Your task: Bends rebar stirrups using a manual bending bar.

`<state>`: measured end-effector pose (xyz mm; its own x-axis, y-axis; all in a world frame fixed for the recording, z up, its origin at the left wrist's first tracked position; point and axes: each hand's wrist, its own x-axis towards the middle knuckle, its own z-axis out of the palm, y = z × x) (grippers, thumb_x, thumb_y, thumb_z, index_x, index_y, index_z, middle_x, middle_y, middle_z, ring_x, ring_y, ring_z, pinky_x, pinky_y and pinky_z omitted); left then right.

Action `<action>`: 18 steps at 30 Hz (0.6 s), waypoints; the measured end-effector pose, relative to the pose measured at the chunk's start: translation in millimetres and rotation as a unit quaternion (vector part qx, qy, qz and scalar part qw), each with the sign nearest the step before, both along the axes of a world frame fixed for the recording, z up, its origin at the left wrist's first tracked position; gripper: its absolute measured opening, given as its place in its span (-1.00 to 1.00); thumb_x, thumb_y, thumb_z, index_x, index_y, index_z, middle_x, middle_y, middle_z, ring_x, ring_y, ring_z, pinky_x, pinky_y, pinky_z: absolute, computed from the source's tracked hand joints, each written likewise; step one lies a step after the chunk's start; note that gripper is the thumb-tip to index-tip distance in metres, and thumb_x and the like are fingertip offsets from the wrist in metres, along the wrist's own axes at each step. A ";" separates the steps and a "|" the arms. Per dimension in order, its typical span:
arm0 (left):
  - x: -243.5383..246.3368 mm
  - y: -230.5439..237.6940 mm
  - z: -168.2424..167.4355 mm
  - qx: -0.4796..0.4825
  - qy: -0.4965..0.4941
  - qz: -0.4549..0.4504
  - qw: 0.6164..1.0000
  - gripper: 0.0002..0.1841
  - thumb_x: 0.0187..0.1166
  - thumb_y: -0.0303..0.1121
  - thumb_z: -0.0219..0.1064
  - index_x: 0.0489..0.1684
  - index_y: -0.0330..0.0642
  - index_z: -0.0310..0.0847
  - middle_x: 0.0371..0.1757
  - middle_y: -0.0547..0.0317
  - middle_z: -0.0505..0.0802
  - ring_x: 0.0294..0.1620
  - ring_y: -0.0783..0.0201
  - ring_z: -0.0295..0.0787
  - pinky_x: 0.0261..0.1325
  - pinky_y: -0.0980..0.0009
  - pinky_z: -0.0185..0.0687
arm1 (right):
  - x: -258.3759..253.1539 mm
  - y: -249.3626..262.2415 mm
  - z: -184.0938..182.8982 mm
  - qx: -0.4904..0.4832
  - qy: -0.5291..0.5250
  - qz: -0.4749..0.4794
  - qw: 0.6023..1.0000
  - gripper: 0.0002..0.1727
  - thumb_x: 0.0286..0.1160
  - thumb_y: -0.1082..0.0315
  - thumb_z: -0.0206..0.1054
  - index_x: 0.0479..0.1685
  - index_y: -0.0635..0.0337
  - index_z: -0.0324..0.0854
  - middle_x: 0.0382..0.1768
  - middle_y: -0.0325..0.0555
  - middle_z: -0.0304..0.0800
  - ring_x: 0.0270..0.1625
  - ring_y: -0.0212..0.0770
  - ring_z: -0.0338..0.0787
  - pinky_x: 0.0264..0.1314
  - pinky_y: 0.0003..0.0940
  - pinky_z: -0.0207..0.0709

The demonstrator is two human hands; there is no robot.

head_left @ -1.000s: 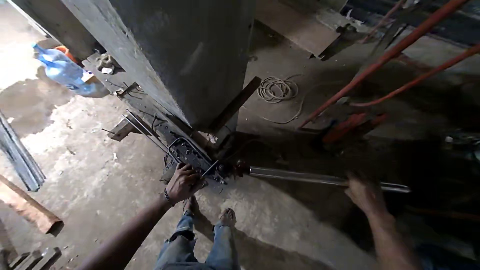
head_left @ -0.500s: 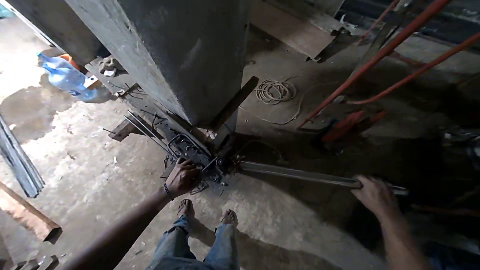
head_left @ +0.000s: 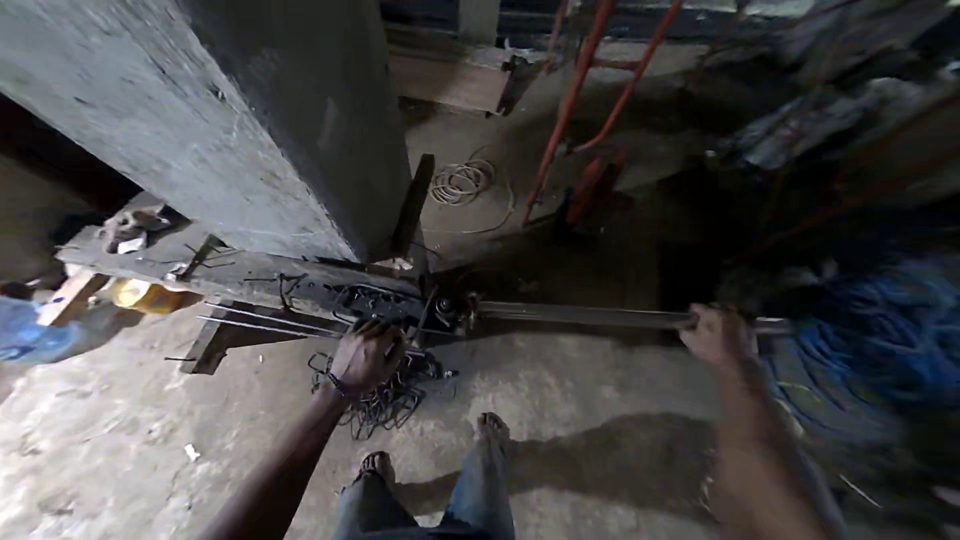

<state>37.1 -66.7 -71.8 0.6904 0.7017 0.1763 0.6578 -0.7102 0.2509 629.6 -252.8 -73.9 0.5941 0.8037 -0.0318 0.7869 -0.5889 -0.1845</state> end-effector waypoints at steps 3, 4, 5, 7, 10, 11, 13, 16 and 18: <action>-9.4 12.7 7.3 -0.085 -0.003 -0.005 0.996 -0.46 0.80 0.04 -0.02 0.03 -0.18 0.82 0.12 -0.04 0.90 0.28 -0.07 0.79 0.51 -0.16 0.46 | -46.5 -79.3 -9.7 -0.016 -0.002 -0.080 0.997 -0.62 0.51 0.36 0.41 0.21 0.43 0.70 0.24 0.52 0.73 0.44 0.52 0.62 0.52 0.50 0.34; -8.2 15.4 10.0 -0.108 -0.016 -0.003 0.994 -0.44 0.81 0.04 -0.03 -0.01 -0.21 0.83 0.05 -0.08 0.91 0.22 -0.08 0.81 0.50 -0.18 0.47 | -65.7 -103.7 -14.3 -0.011 -0.004 -0.102 0.995 -0.61 0.52 0.35 0.39 0.23 0.44 0.70 0.26 0.52 0.72 0.47 0.52 0.61 0.58 0.47 0.31; -6.3 17.4 12.1 -0.129 -0.021 0.003 0.991 -0.41 0.83 0.05 -0.05 -0.07 -0.25 0.82 -0.03 -0.11 0.90 0.16 -0.10 0.83 0.49 -0.19 0.45 | -90.4 -125.8 -14.4 -0.009 0.003 -0.128 0.992 -0.60 0.54 0.35 0.37 0.26 0.46 0.68 0.30 0.53 0.68 0.51 0.51 0.56 0.64 0.42 0.26; -0.9 20.3 17.4 -0.157 -0.010 0.020 0.987 -0.37 0.85 0.08 -0.09 -0.09 -0.27 0.81 -0.09 -0.15 0.90 0.13 -0.13 0.83 0.50 -0.19 0.44 | -145.6 -160.7 -9.0 -0.006 0.004 -0.181 0.984 -0.60 0.54 0.40 0.38 0.27 0.50 0.66 0.32 0.56 0.66 0.53 0.52 0.54 0.65 0.38 0.27; 3.4 21.2 27.8 -0.181 0.020 0.047 0.982 -0.35 0.83 0.14 -0.07 -0.11 -0.25 0.80 -0.08 -0.22 0.88 0.17 -0.21 0.80 0.37 -0.25 0.52 | -207.6 -215.9 -36.1 0.004 -0.025 -0.245 0.969 -0.53 0.48 0.32 0.42 0.34 0.39 0.66 0.38 0.46 0.66 0.56 0.45 0.54 0.69 0.39 0.20; 4.4 21.6 31.4 -0.189 0.023 0.050 0.980 -0.35 0.83 0.15 -0.07 -0.12 -0.25 0.79 -0.08 -0.23 0.87 0.16 -0.23 0.80 0.33 -0.26 0.54 | -230.2 -228.3 -39.3 -0.007 -0.045 -0.267 0.963 -0.55 0.48 0.25 0.44 0.30 0.31 0.70 0.38 0.37 0.70 0.56 0.38 0.56 0.72 0.39 0.14; 3.3 22.2 36.8 -0.195 0.020 0.043 0.980 -0.36 0.83 0.15 -0.07 -0.13 -0.25 0.78 -0.11 -0.24 0.87 0.11 -0.26 0.81 0.23 -0.30 0.58 | -285.9 -242.7 -32.0 -0.026 -0.079 -0.301 0.950 -0.60 0.48 0.20 0.45 0.21 0.24 0.75 0.29 0.29 0.77 0.50 0.34 0.63 0.68 0.40 0.18; 1.7 22.5 39.3 -0.187 0.014 0.029 0.982 -0.36 0.84 0.15 -0.09 -0.08 -0.23 0.77 -0.11 -0.26 0.87 0.07 -0.30 0.81 0.15 -0.34 0.59 | -364.8 -253.7 -19.8 -0.036 -0.096 -0.349 0.931 -0.68 0.50 0.20 0.43 0.08 0.22 0.79 0.16 0.26 0.84 0.39 0.33 0.71 0.55 0.42 0.32; 1.4 22.8 37.0 -0.178 0.008 0.019 0.984 -0.37 0.84 0.15 -0.08 -0.09 -0.22 0.77 -0.12 -0.26 0.87 0.05 -0.30 0.82 0.12 -0.34 0.61 | -408.5 -258.9 -18.2 -0.036 -0.101 -0.379 0.919 -0.72 0.47 0.22 0.45 -0.02 0.23 0.80 0.08 0.26 0.86 0.32 0.34 0.75 0.50 0.43 0.36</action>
